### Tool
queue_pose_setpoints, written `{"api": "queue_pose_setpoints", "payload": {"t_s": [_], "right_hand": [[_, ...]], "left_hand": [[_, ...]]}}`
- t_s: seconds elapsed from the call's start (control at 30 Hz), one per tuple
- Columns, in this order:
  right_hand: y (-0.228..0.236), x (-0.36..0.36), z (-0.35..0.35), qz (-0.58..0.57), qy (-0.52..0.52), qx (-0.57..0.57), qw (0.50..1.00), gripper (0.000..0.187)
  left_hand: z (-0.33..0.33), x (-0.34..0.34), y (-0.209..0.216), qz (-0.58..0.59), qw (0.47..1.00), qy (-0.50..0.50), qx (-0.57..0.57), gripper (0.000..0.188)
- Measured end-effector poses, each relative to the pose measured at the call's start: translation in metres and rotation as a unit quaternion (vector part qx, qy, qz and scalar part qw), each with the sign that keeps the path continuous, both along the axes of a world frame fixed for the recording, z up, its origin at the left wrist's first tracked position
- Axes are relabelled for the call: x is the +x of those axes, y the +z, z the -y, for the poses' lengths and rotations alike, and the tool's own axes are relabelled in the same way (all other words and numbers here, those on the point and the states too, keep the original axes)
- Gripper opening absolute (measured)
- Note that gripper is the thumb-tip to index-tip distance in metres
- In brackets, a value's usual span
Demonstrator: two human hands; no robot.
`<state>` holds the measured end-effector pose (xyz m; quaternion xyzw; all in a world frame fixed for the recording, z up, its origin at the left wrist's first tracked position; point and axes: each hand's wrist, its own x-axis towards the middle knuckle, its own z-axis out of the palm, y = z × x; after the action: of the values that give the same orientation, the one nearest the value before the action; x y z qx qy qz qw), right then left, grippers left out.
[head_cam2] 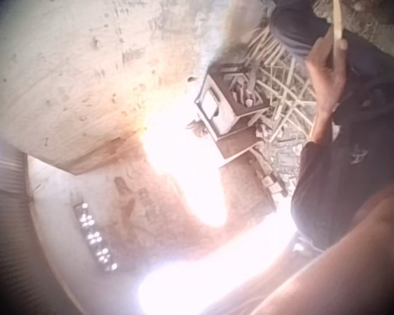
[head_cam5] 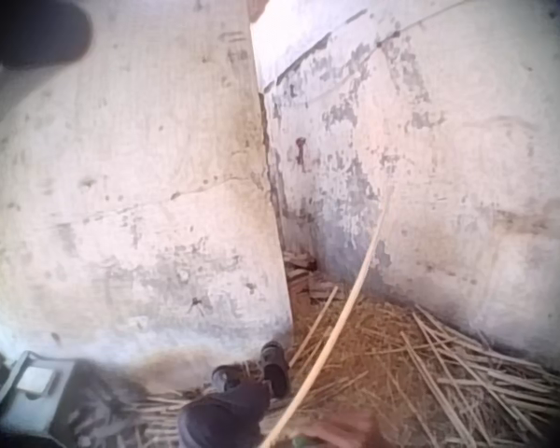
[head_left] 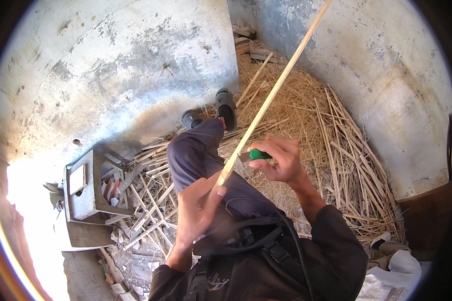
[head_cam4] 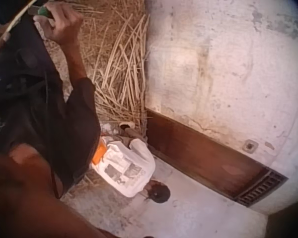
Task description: The person sits on a floor covered with straw and shavings, using a green-handled knife to shave a long, thin bamboo stick. They repeatedly scrape the surface of the stick to remove thin layers, rotating it to work on different sides.
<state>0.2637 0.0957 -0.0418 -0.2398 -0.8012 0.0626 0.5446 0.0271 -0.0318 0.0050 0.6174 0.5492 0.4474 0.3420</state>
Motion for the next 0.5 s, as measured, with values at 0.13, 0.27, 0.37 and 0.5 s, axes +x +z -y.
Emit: {"api": "queue_pose_setpoints", "payload": {"t_s": [0.13, 0.27, 0.37, 0.5], "right_hand": [[0.010, 0.000, 0.010, 0.012, -0.002, -0.011, 1.000, 0.035], [0.012, -0.005, 0.015, 0.005, -0.008, -0.017, 1.000, 0.035], [0.012, -0.006, 0.015, -0.002, -0.021, -0.012, 1.000, 0.035], [0.013, -0.007, 0.014, 0.008, -0.054, 0.016, 0.998, 0.035]], "left_hand": [[-0.002, -0.001, -0.005, -0.035, 0.999, -0.014, 0.022, 0.036], [-0.001, 0.003, 0.002, -0.045, 0.999, -0.012, 0.019, 0.034], [0.000, 0.003, 0.003, -0.038, 0.999, -0.011, 0.021, 0.032], [0.001, 0.001, -0.002, -0.018, 0.999, -0.015, 0.030, 0.030]]}}
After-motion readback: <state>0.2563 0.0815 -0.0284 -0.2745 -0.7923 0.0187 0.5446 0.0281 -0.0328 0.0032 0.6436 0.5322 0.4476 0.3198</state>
